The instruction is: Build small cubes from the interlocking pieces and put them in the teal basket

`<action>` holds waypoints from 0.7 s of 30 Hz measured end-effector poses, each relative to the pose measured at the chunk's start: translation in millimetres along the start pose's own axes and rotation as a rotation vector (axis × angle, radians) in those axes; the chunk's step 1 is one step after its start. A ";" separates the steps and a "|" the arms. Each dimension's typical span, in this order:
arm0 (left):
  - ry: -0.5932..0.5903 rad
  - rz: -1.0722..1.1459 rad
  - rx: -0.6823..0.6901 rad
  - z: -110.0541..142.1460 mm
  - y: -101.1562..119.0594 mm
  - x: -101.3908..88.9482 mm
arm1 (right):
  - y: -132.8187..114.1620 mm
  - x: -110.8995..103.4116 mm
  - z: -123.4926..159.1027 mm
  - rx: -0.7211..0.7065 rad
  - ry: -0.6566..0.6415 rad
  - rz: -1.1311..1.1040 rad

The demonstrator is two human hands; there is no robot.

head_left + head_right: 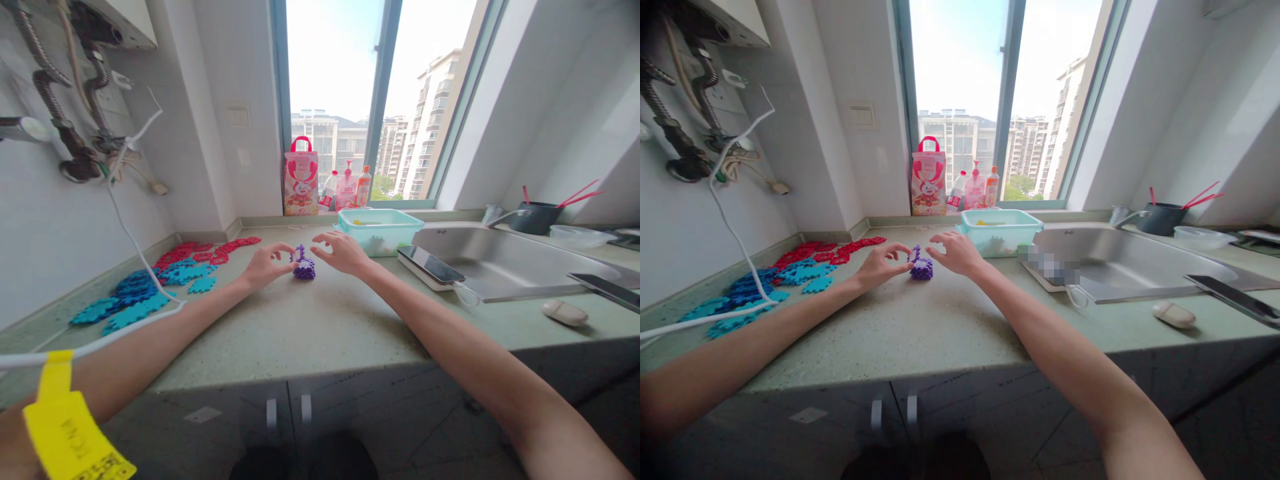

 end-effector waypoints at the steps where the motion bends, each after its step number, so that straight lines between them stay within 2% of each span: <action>1: -0.005 -0.013 0.007 0.2 0.8 0.9 | 0.2 0.2 -0.1 0.004 -0.008 0.005; 7: -0.157 0.032 0.100 2.0 8.4 15.7 | -3.1 1.6 -0.1 -0.012 -0.040 0.012; 11: -0.120 0.033 0.092 1.9 6.2 11.3 | -8.0 3.2 2.0 -0.059 -0.038 -0.011; 14: -0.074 -0.015 0.073 0.2 -4.0 1.7 | -18.5 9.4 6.5 -0.171 -0.074 -0.083; 16: -0.084 -0.113 0.078 -0.8 -13.5 -1.3 | -24.4 17.8 10.6 -0.223 -0.130 -0.119; 18: -0.145 -0.245 0.048 -0.9 -26.6 1.3 | -25.8 29.2 13.9 -0.219 -0.200 -0.127; 21: -0.289 -0.429 -0.080 2.1 -49.1 10.2 | -25.2 45.4 17.3 -0.201 -0.292 -0.138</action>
Point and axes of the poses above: each hand's wrist, its own z-axis away from the middle knuckle, its own x-axis out of the palm, y = z × x, the point moved 8 cm from there along -z, towards the middle knuckle, and after that the axes turned 5 degrees about z, right-handed, at the moved point
